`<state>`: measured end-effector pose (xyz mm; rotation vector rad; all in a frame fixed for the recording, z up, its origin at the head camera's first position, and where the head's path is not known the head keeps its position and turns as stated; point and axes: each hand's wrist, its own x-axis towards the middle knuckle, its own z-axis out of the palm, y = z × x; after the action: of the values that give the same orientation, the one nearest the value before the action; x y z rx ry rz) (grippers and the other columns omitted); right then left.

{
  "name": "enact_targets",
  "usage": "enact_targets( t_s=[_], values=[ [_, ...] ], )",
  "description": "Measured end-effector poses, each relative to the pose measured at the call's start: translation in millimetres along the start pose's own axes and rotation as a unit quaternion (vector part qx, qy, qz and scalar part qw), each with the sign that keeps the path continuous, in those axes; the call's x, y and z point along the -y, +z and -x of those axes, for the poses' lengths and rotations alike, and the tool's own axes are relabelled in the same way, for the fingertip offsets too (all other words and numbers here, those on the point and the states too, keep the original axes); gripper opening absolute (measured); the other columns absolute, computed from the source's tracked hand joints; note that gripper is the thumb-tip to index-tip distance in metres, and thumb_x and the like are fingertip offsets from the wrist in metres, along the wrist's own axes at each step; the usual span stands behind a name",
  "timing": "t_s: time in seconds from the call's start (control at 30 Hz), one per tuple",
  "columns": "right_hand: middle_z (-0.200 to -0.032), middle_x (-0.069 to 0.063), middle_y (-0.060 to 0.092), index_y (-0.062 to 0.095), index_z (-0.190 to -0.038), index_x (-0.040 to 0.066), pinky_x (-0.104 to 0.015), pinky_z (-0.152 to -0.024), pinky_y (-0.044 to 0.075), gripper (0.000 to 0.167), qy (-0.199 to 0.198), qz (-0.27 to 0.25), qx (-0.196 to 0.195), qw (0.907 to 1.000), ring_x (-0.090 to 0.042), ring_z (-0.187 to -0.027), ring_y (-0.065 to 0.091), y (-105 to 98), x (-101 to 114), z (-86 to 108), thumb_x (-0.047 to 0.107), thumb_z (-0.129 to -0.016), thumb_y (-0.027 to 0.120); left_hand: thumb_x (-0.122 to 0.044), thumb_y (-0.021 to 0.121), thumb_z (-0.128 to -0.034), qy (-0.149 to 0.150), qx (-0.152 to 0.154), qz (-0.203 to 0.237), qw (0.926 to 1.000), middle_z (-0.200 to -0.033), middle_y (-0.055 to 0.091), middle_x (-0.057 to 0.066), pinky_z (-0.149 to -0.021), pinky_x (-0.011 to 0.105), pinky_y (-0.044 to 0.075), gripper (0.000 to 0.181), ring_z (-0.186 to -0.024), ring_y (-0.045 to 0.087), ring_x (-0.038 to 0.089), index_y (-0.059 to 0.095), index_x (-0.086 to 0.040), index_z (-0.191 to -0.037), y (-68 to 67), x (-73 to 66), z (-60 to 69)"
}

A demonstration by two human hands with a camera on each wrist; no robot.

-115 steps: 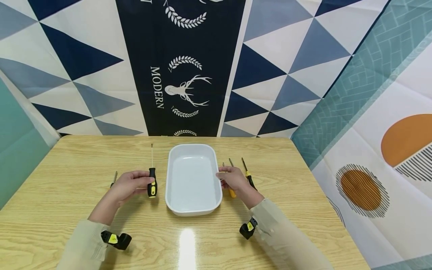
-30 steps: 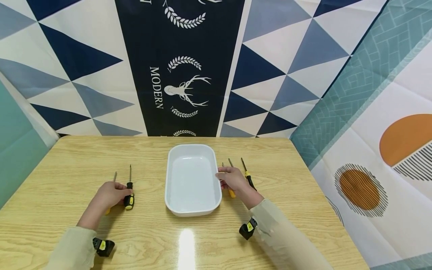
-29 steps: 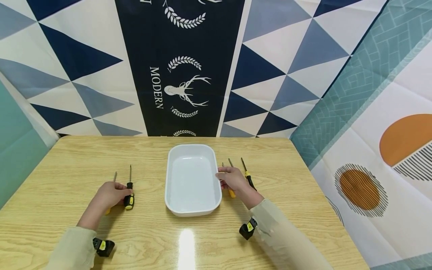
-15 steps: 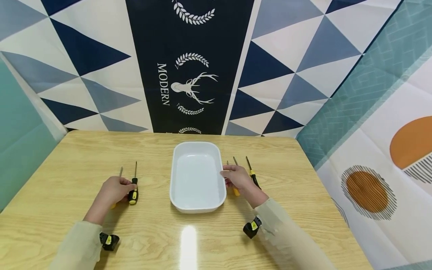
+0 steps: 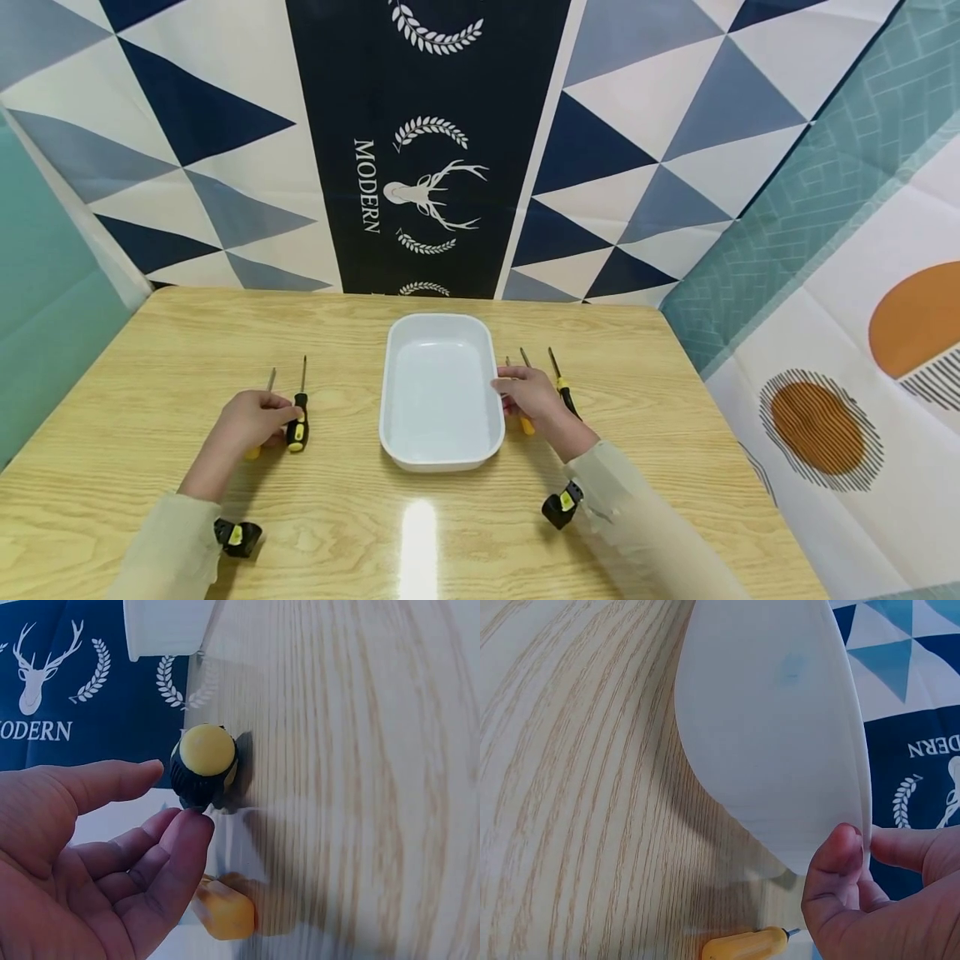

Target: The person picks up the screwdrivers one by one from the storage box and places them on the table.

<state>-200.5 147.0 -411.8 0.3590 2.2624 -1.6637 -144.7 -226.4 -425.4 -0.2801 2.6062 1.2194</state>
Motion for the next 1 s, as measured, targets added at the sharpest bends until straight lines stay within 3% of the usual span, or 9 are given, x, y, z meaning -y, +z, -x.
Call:
enact_targets(
  t_s=[0.2, 0.47, 0.67, 0.87, 1.0],
  values=[
    [-0.083, -0.007, 0.062, 0.057, -0.123, 0.005, -0.024, -0.057, 0.050, 0.032, 0.004, -0.003, -0.001, 1.0000, -0.014, -0.061, 0.055, 0.3, -0.6, -0.5, 0.012, -0.091, 0.059, -0.031, 0.055, -0.0935, 0.001, -0.008, 0.017, 0.9998, -0.089, 0.061, 0.014, -0.056, 0.031, 0.050, 0.047, -0.071, 0.059, 0.018, 0.054, 0.008, -0.119, -1.1, -2.6, 2.5],
    [-0.085, -0.007, 0.062, 0.058, -0.122, 0.006, -0.022, -0.055, 0.049, 0.034, 0.008, -0.010, 0.001, 0.9999, -0.013, -0.060, 0.054, -0.8, -3.6, -3.8, 0.014, -0.090, 0.061, -0.034, 0.053, -0.0940, 0.032, -0.037, 0.002, 0.9988, -0.096, 0.061, 0.018, -0.057, 0.029, 0.048, 0.046, -0.078, 0.060, 0.023, 0.055, 0.006, -0.118, 3.6, -14.5, 3.7],
    [-0.083, -0.006, 0.063, 0.060, -0.119, 0.006, -0.022, -0.055, 0.049, 0.034, 0.018, -0.012, 0.009, 0.9997, -0.012, -0.059, 0.055, -3.4, -4.9, -3.3, 0.024, -0.090, 0.062, -0.034, 0.051, -0.0954, 0.052, -0.039, 0.007, 0.9978, -0.104, 0.059, 0.020, -0.060, 0.029, 0.050, 0.046, -0.081, 0.061, 0.023, 0.054, 0.005, -0.120, 7.9, -20.1, 3.2],
    [-0.103, -0.015, 0.060, 0.057, -0.123, 0.005, -0.027, -0.065, 0.051, 0.035, -0.023, 0.021, -0.011, 0.9994, -0.021, -0.075, 0.059, -14.1, 1.5, 1.6, 0.028, -0.097, 0.051, -0.037, 0.049, -0.0956, 0.062, -0.058, -0.008, 0.9964, -0.114, 0.055, 0.021, -0.071, 0.033, 0.048, 0.046, -0.096, 0.055, 0.029, 0.053, 0.001, -0.122, 10.1, -32.3, -1.4],
    [-0.117, -0.017, 0.057, 0.056, -0.126, 0.010, -0.033, -0.075, 0.052, 0.039, -0.065, 0.097, -0.045, 0.9922, -0.028, -0.096, 0.058, -22.6, 6.8, 4.1, 0.034, -0.097, 0.048, -0.035, 0.049, -0.0958, 0.077, -0.086, -0.011, 0.9932, -0.114, 0.056, 0.021, -0.072, 0.035, 0.049, 0.045, -0.099, 0.055, 0.032, 0.053, 0.001, -0.122, 10.8, -42.7, -6.4]
  ],
)
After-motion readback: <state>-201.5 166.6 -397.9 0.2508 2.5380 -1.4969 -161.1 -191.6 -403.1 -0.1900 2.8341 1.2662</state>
